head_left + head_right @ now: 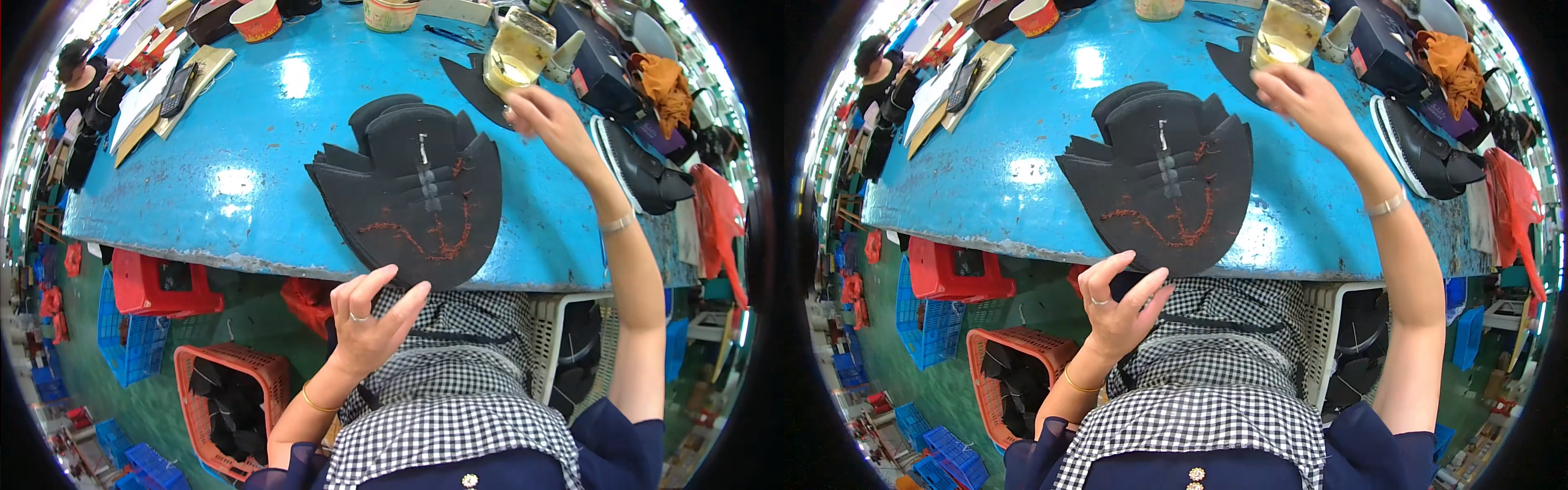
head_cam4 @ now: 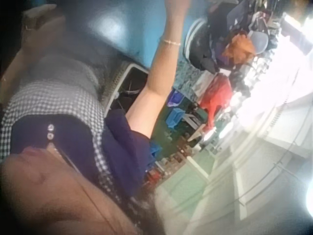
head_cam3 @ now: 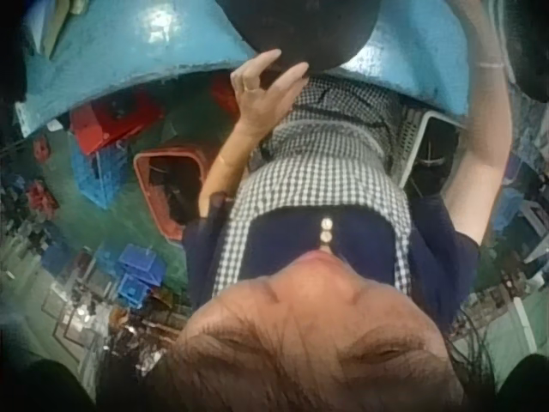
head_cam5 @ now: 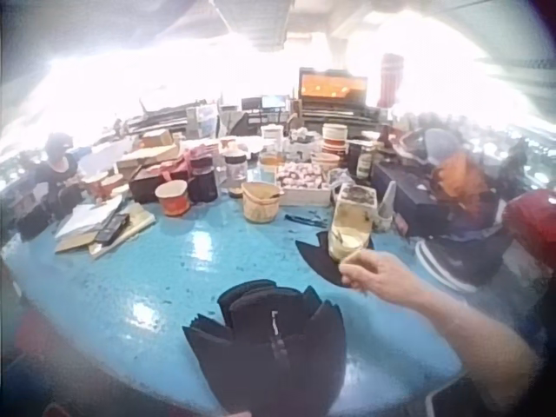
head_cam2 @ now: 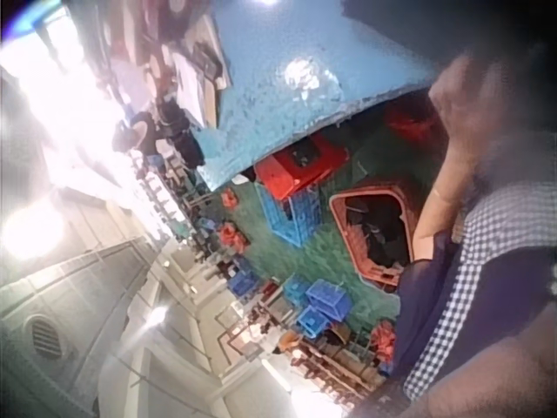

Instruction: The person trims the edges of black shoe upper components using small snips or clippers.

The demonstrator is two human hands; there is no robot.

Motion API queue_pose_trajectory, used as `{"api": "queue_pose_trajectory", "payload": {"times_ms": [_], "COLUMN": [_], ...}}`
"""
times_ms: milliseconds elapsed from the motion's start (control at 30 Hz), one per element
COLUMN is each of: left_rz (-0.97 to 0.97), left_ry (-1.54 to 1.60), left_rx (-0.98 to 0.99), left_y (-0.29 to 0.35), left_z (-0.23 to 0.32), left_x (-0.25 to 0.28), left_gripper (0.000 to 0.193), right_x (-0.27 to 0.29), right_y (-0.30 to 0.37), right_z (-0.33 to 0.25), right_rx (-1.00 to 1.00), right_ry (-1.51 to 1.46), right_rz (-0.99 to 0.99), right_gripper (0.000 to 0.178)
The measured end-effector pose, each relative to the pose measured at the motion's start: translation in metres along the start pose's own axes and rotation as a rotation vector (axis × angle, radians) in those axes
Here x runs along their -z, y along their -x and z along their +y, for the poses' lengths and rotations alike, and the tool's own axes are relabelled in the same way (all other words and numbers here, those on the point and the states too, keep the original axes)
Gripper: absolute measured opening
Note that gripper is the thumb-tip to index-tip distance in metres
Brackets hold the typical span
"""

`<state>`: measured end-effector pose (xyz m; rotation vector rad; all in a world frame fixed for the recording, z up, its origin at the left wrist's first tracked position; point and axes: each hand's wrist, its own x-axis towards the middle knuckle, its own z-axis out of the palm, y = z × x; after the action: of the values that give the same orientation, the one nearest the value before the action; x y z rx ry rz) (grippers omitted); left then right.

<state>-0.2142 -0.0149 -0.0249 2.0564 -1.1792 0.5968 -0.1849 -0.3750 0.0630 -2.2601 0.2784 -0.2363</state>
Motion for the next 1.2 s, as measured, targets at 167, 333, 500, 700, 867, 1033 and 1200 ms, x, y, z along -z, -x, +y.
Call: {"api": "queue_pose_trajectory", "payload": {"times_ms": [167, 333, 500, 700, 867, 1033, 1200], "left_rz": [0.010, -0.109, -0.125, -0.198, -0.270, -0.157, -0.426], "left_ry": [-0.035, -0.117, -0.139, -0.099, 0.243, 1.065, 1.033], "left_rx": [-0.194, -0.137, -0.140, -0.242, 0.133, 0.557, 0.603], "left_y": [-0.008, -0.021, -0.029, -0.048, -0.055, -0.055, -0.104], "left_z": [0.018, 0.024, 0.009, -0.020, -0.040, 0.002, -0.023], "left_x": [0.001, -0.009, -0.003, 0.018, 0.021, -0.020, -0.052], "left_gripper": [0.036, 0.049, 0.055, 0.037, 0.047, 0.081, 0.089], "right_x": [-0.068, -0.084, -0.073, -0.032, -0.034, -0.054, -0.081], "right_y": [-0.062, -0.078, -0.061, 0.002, 0.106, 0.170, 0.208], "right_z": [-0.028, -0.054, -0.041, -0.014, 0.007, -0.018, -0.031], "right_rx": [0.071, -0.234, -0.293, -0.364, -0.552, -0.620, -0.624], "right_ry": [-0.115, -0.108, -0.292, -0.366, -0.791, -0.980, -1.306], "right_rz": [-0.323, -0.612, -0.631, -0.455, -0.144, -0.080, -0.092], "right_gripper": [0.070, 0.088, 0.086, 0.065, 0.061, 0.051, 0.049]}}
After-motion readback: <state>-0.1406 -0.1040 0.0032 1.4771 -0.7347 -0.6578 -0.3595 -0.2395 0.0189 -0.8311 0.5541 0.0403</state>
